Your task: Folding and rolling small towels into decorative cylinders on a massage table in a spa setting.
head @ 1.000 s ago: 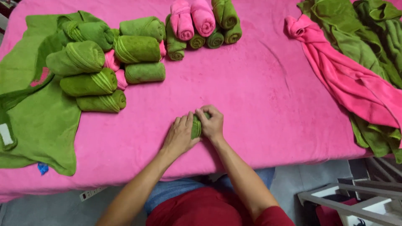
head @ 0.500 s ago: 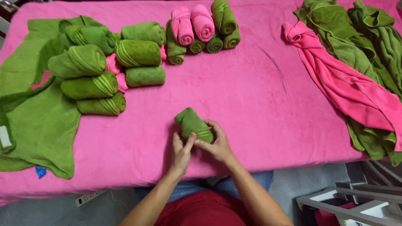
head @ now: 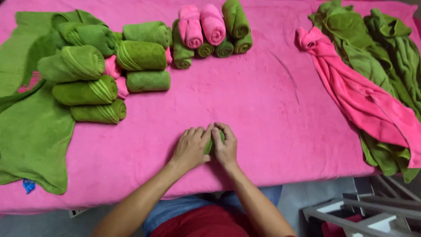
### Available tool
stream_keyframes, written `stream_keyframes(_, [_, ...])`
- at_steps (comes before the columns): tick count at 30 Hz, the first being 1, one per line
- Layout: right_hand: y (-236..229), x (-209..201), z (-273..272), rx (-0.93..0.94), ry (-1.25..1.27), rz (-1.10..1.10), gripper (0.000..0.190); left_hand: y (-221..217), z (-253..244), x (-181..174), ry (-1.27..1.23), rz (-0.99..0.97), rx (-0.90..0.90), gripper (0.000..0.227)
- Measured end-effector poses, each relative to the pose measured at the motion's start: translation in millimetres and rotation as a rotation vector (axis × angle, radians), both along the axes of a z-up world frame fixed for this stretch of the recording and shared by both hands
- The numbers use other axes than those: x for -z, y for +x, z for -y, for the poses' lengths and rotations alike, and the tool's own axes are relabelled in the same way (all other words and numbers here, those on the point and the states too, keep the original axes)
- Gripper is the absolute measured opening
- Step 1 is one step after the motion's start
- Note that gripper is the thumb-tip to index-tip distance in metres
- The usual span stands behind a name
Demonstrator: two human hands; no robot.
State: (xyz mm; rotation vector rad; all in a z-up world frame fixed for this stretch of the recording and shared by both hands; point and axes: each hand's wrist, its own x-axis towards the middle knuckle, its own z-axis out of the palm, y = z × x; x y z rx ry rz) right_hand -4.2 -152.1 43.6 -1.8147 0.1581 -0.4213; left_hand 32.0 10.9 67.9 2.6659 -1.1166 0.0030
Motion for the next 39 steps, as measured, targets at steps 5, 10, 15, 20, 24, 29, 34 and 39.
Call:
stream_keyframes(5, [10, 11, -14, 0.244, 0.145, 0.029, 0.023, 7, 1, 35, -0.223, 0.280, -0.071, 0.101])
stream_keyframes(10, [15, 11, -11, 0.321, 0.248, 0.107, 0.018, 9, 1, 31, -0.309, 0.298, -0.097, 0.096])
stream_keyframes(15, [-2, -22, 5, 0.093, 0.384, 0.077, 0.046, -1, -7, -41, -0.201, -0.010, -0.119, 0.128])
stream_keyframes(20, [9, 10, -5, 0.080, 0.127, 0.216, 0.029, 7, -4, -6, -0.101, -0.113, -0.128, 0.109])
stream_keyframes(24, [33, 23, -9, 0.229, 0.047, 0.215, 0.022, 12, -3, 23, -0.169, 0.048, -0.173, 0.102])
stream_keyframes(29, [45, 1, 6, 0.157, 0.310, -0.081, 0.031, 13, -10, -55, -0.221, -0.492, -0.272, 0.087])
stream_keyframes(34, [17, -28, 14, -0.204, 0.745, 0.004, 0.091, 12, -19, -46, -0.590, -0.947, -0.310, 0.079])
stream_keyframes(39, [22, -29, 7, -0.169, 0.287, 0.075, 0.018, -2, -16, -37, -0.613, -1.047, -0.210, 0.064])
